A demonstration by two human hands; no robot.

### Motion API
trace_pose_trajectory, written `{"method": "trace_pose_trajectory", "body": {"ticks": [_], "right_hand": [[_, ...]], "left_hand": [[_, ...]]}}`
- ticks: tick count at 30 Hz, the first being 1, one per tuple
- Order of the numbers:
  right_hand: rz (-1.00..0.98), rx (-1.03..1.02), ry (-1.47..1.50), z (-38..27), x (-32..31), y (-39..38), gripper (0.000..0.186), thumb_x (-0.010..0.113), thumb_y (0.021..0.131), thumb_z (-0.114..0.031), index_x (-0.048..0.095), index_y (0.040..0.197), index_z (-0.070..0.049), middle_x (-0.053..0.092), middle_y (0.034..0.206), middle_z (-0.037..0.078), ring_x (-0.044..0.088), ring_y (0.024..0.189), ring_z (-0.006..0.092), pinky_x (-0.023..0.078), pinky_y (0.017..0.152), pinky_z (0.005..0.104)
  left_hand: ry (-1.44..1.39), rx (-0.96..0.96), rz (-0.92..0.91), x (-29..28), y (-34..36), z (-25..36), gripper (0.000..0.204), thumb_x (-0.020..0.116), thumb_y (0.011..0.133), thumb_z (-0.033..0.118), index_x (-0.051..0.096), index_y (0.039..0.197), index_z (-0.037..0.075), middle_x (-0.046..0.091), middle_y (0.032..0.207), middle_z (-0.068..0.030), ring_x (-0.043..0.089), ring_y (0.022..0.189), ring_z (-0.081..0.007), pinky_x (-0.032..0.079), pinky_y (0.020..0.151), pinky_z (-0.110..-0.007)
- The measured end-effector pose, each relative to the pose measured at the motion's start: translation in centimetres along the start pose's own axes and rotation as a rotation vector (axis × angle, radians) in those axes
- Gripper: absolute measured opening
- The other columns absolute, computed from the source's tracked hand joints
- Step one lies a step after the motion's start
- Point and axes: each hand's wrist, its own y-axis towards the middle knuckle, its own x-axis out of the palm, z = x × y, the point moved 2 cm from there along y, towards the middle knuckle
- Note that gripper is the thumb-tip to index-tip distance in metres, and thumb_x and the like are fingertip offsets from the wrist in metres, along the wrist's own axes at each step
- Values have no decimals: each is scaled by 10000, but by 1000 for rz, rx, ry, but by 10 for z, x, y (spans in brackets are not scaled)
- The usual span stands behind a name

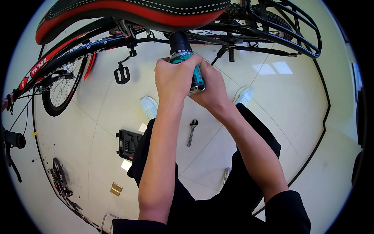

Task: The person uses a cordless drill to tighten bolts on the rear rack and handlebar area of a bicycle. They adjust the drill and reposition the bike as needed, then set the drill down and sit back to observe the completed work.

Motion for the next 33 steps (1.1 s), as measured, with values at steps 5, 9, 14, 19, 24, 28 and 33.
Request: {"method": "trace_pose_trajectory", "body": {"ticks": [5,9,14,19,24,28,33], "right_hand": [[-24,42,12,-1,-1,-3,660,869,560,-192,504,1068,20,615,979,207,636,881,411,517,719,452],[-15,56,65,-1,3,-11,648,858,566,-162,494,1071,19,608,978,214,628,883,422,516,728,459],[-18,40,49,0,6,-24,620,828,576,-113,481,1077,7,606,978,214,621,873,431,516,730,459],[-93,62,-50,-1,0,-31,609,822,573,-112,482,1068,-11,609,976,199,621,867,423,514,716,456],[-40,15,-28,-8,1,-35,606,836,564,-127,494,1050,-12,612,968,194,623,864,410,514,713,450],[-56,19,13,-8,4,-41,635,851,558,-149,504,1069,-5,614,971,194,625,860,404,515,719,444],[-59,36,10,-9,4,-42,684,861,548,-156,509,1112,5,614,983,192,630,880,397,517,734,442]], "left_hand": [[-61,5,-85,-2,-3,-1,427,792,694,245,617,943,-55,635,783,-82,623,631,-134,512,598,-276],[-35,14,-71,-3,-10,-4,420,792,697,240,621,942,-56,638,788,-83,625,635,-133,511,601,-272],[-18,37,-51,-4,-20,-14,417,792,699,236,625,949,-54,644,797,-85,625,638,-130,504,596,-263],[-83,-11,-85,-9,-27,-20,422,784,709,241,618,965,-51,644,800,-87,629,642,-131,506,601,-265],[-71,2,-81,-13,-33,-20,417,773,725,245,612,973,-49,645,802,-90,633,645,-131,511,601,-269],[32,33,-105,-16,-32,-25,417,770,733,250,610,971,-54,646,808,-92,634,652,-129,515,599,-271],[36,60,-95,-16,-31,-28,430,776,729,251,609,975,-60,645,811,-91,632,644,-127,517,591,-266]]}}
